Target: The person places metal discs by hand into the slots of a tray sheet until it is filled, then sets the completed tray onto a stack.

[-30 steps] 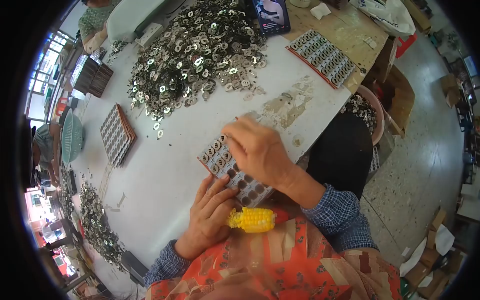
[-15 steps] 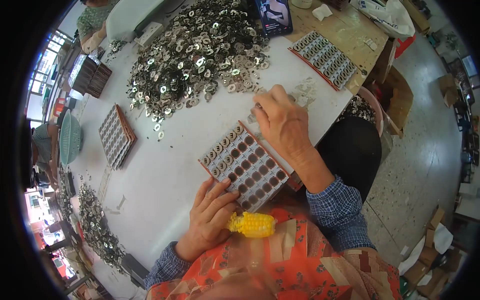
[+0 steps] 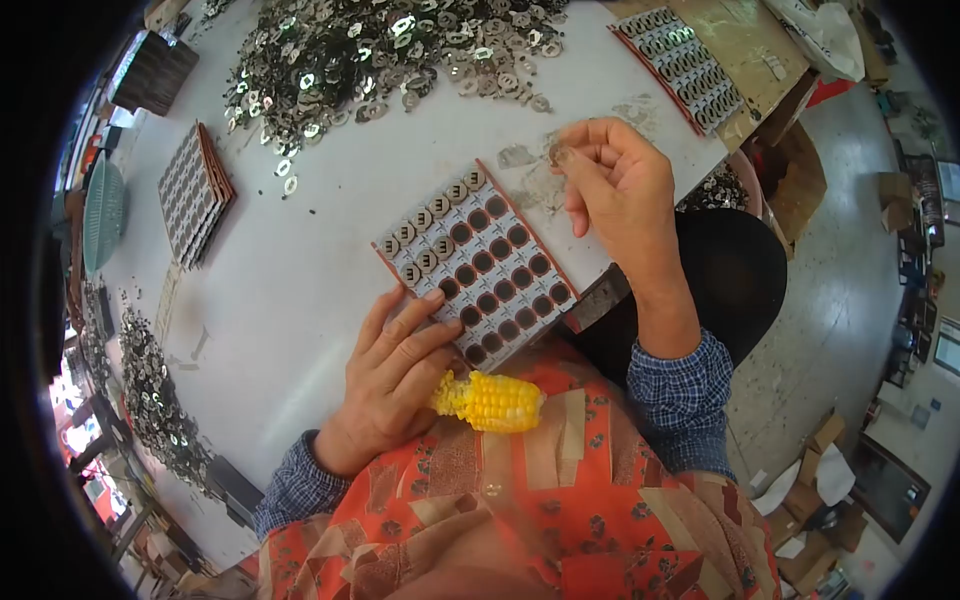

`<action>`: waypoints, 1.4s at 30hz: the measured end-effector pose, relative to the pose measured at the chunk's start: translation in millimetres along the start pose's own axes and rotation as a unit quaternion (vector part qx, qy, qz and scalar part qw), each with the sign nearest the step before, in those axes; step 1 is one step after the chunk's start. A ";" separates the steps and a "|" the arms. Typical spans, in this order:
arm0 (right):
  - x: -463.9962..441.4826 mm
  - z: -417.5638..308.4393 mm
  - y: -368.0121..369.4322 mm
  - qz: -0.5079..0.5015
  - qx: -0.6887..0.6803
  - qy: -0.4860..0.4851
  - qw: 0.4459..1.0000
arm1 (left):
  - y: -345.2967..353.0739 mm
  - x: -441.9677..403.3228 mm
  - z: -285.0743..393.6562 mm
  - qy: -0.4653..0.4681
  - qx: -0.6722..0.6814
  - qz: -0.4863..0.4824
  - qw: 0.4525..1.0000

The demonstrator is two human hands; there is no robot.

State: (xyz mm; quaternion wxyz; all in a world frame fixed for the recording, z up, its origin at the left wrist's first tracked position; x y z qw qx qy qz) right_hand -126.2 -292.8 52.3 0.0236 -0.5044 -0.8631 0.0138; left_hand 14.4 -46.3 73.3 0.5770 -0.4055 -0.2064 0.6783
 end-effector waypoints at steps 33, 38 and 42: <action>29.2 -19.8 68.4 -0.174 0.200 -0.129 0.956 | 0.3 0.4 1.0 -0.001 0.011 0.018 1.000; 30.8 -11.9 66.0 -0.157 0.220 -0.132 0.954 | 0.0 0.5 1.4 -0.004 0.019 0.012 1.000; 30.8 -11.5 70.2 -0.171 0.213 -0.206 0.940 | -0.1 1.1 0.7 -0.003 0.021 0.010 1.000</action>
Point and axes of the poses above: each hand's wrist, its own x-axis away from the middle knuckle, its own y-axis out of the palm, z = x × y, the point moved 6 cm from there along -x, towards the middle knuckle, and after that the axes turned 6 degrees about -y, right-handed, at the moved point
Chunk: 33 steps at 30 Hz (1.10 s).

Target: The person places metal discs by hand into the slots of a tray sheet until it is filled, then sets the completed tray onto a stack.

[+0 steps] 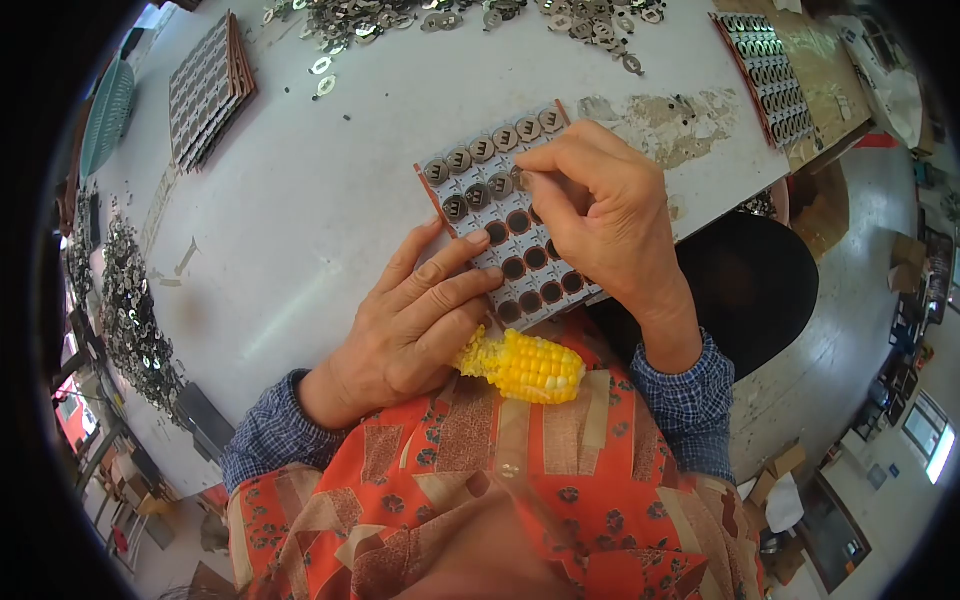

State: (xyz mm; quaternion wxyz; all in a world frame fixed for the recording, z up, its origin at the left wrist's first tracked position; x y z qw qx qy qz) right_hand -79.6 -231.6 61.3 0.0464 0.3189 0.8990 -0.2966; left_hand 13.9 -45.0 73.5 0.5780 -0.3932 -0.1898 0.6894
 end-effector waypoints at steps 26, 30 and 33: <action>-15.3 45.5 -64.5 0.109 0.101 0.074 0.986 | 0.7 2.7 -1.8 0.025 -0.002 0.020 0.999; -3.7 30.8 -51.3 0.066 -0.265 0.215 0.938 | 1.5 1.6 -1.9 0.026 -0.007 0.024 0.999; -0.9 40.5 -50.2 0.075 -0.273 0.231 0.931 | -0.5 0.9 -2.4 0.020 -0.009 0.014 1.000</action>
Point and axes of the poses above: each hand's wrist, its own x-axis away from the middle knuckle, its own y-axis out of the palm, z = x × y, the point moved 6 cm from there along -x, towards the middle knuckle, and after that the axes turned 6 degrees about -y, right-handed, at the moved point
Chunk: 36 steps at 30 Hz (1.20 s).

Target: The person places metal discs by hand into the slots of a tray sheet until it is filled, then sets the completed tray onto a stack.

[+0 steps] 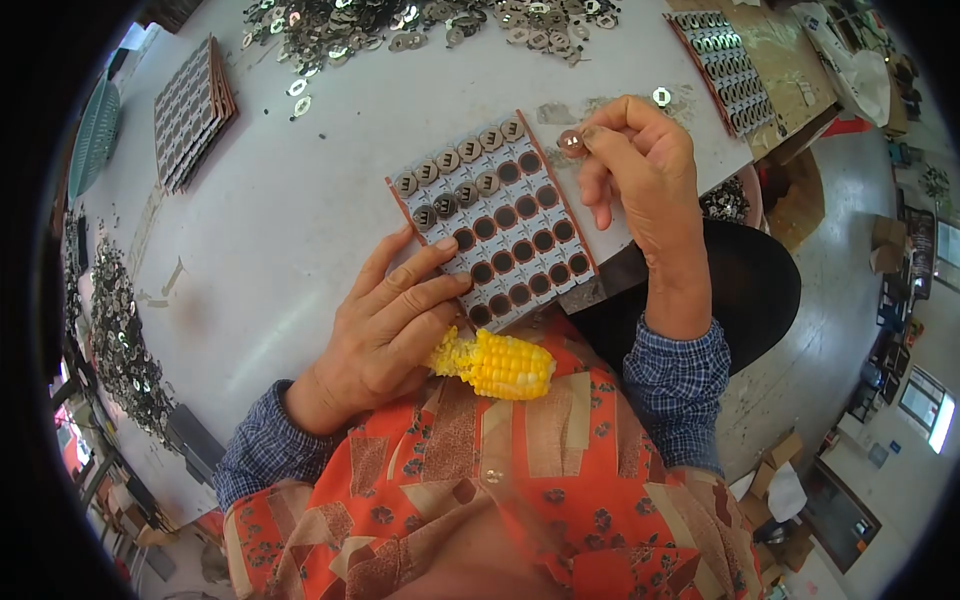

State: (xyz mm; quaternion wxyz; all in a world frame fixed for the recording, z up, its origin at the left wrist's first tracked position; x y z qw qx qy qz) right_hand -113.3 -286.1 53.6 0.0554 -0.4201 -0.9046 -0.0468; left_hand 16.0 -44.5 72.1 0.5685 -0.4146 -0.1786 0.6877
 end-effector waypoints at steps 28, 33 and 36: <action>21.3 -17.0 30.8 -0.047 0.161 -0.041 0.985 | 1.2 1.3 0.7 0.003 0.000 0.002 1.000; 18.9 -5.0 42.2 -0.079 0.189 -0.058 0.977 | 0.3 1.0 2.0 0.004 -0.003 -0.003 1.000; 18.4 -7.7 45.8 -0.097 0.219 -0.121 0.963 | 0.5 1.0 2.2 0.003 -0.004 -0.003 1.000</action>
Point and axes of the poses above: each hand's wrist, its own x-axis away from the middle knuckle, its own y-axis out of the palm, z = x × y, the point moved 6 cm from there along -x, towards the middle knuckle, and after that the axes turned 6 degrees about -y, right-handed, at the moved point
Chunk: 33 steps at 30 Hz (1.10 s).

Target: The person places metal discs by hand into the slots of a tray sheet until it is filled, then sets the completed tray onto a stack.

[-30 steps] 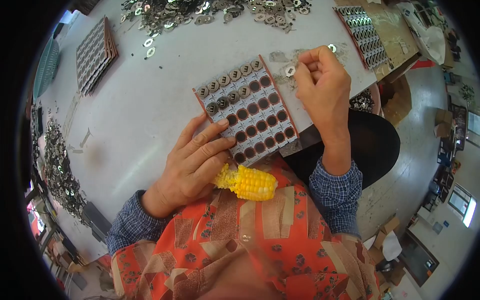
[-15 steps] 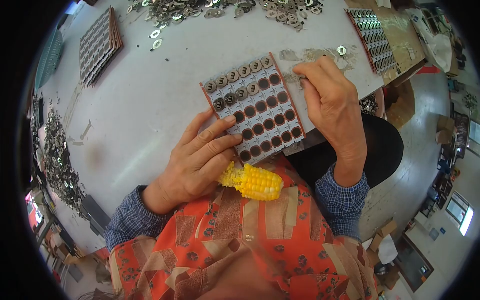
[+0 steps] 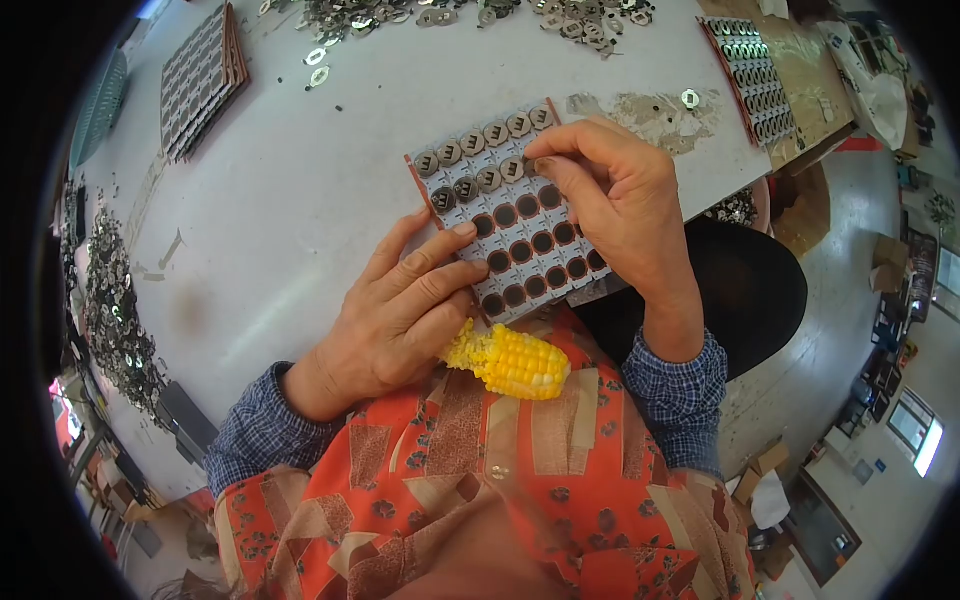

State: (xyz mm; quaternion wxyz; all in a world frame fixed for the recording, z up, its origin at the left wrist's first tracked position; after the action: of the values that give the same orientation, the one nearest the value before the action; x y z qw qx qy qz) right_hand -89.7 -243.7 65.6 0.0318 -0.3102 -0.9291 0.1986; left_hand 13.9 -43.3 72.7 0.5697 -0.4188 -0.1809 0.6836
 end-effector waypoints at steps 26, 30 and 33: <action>12.1 -14.1 8.1 0.081 0.195 -0.142 0.967 | 0.4 -1.1 1.6 -0.001 -0.008 0.008 1.000; 10.8 6.5 -35.3 0.222 0.201 -0.088 0.950 | 1.9 -1.9 1.7 0.012 -0.024 0.019 0.999; -3.6 15.7 -84.5 0.297 0.368 -0.091 0.877 | 2.6 1.4 1.4 0.012 -0.033 0.020 0.999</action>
State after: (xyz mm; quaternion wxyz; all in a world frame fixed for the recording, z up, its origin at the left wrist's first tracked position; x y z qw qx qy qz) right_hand -137.2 -312.9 84.2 -0.0013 -0.5180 -0.6522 0.5535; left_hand 11.2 -42.4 71.0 0.5439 -0.4493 -0.1885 0.6832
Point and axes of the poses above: each hand's wrist, its own x-axis away from the middle knuckle, its own y-axis out of the palm, z = x × y, the point moved 6 cm from there along -x, towards the middle knuckle, and after that the axes turned 6 degrees about -y, right-handed, at the moved point
